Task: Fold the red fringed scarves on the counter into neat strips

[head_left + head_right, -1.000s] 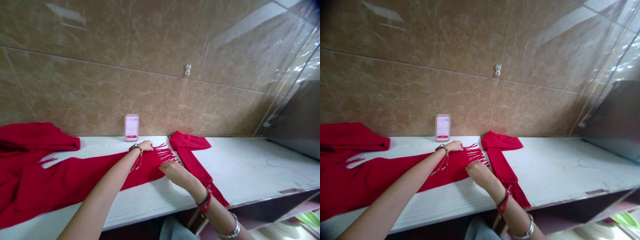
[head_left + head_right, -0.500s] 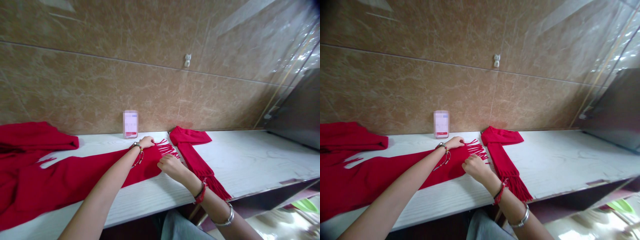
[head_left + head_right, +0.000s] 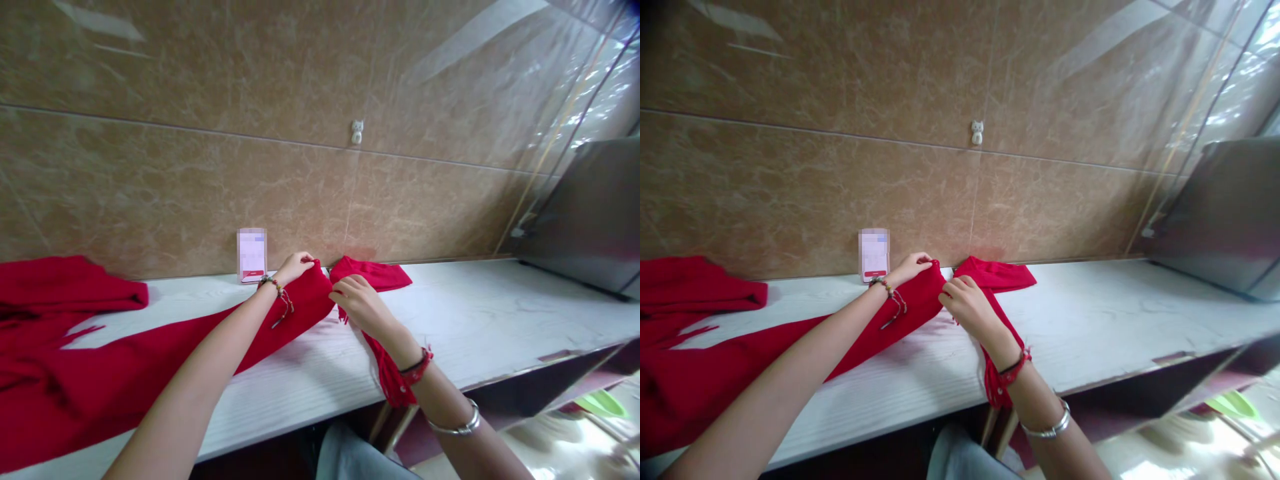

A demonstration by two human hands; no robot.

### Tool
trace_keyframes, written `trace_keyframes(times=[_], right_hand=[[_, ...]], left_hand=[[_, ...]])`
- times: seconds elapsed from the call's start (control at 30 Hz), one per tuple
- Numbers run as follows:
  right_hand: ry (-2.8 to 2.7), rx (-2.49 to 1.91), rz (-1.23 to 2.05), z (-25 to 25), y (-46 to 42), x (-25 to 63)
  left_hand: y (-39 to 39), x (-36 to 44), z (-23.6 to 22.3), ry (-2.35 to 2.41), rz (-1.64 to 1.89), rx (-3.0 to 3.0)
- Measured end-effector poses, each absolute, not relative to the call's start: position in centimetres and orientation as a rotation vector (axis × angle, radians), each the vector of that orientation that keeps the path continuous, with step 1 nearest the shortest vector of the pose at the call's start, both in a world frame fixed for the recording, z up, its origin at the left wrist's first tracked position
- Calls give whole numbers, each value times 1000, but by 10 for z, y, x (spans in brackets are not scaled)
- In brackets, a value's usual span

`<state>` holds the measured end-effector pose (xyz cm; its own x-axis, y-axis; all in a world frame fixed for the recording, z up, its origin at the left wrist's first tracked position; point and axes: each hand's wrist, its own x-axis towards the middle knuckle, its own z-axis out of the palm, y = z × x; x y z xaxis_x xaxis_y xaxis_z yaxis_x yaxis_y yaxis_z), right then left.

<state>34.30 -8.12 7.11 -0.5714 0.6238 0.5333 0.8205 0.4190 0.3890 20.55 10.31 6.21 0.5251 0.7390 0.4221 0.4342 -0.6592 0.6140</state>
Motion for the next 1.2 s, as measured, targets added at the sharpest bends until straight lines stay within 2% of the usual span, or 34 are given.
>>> trace_keyframes(times=[0.2,0.33,0.43,0.53,0.63,0.77,0.93,1.07,1.2], right_hand=[[-2193,-1287,-1045,101,-102,404],[-2133,-1408,-1074,102,-118,443],[-2168,-1623,-936,78,-126,463],[-2330,-1879,-574,47,-132,477],[-2388,-2053,-313,33,-135,483],[-2345,-1999,-338,45,-120,462],[-2433,-1687,-168,50,-74,383],[-2414,-1807,136,31,-51,312],[-2465,-1853,310,17,-46,267]], left_hand=[[99,275,104,850,1078,2358],[84,337,107,821,1017,2421],[67,368,84,832,894,2493],[54,371,56,895,762,2589],[53,341,44,935,709,2670],[50,260,48,940,539,2846],[3,136,40,1272,102,2790],[-37,67,32,1456,-126,2614],[-45,35,35,1441,-147,2551]])
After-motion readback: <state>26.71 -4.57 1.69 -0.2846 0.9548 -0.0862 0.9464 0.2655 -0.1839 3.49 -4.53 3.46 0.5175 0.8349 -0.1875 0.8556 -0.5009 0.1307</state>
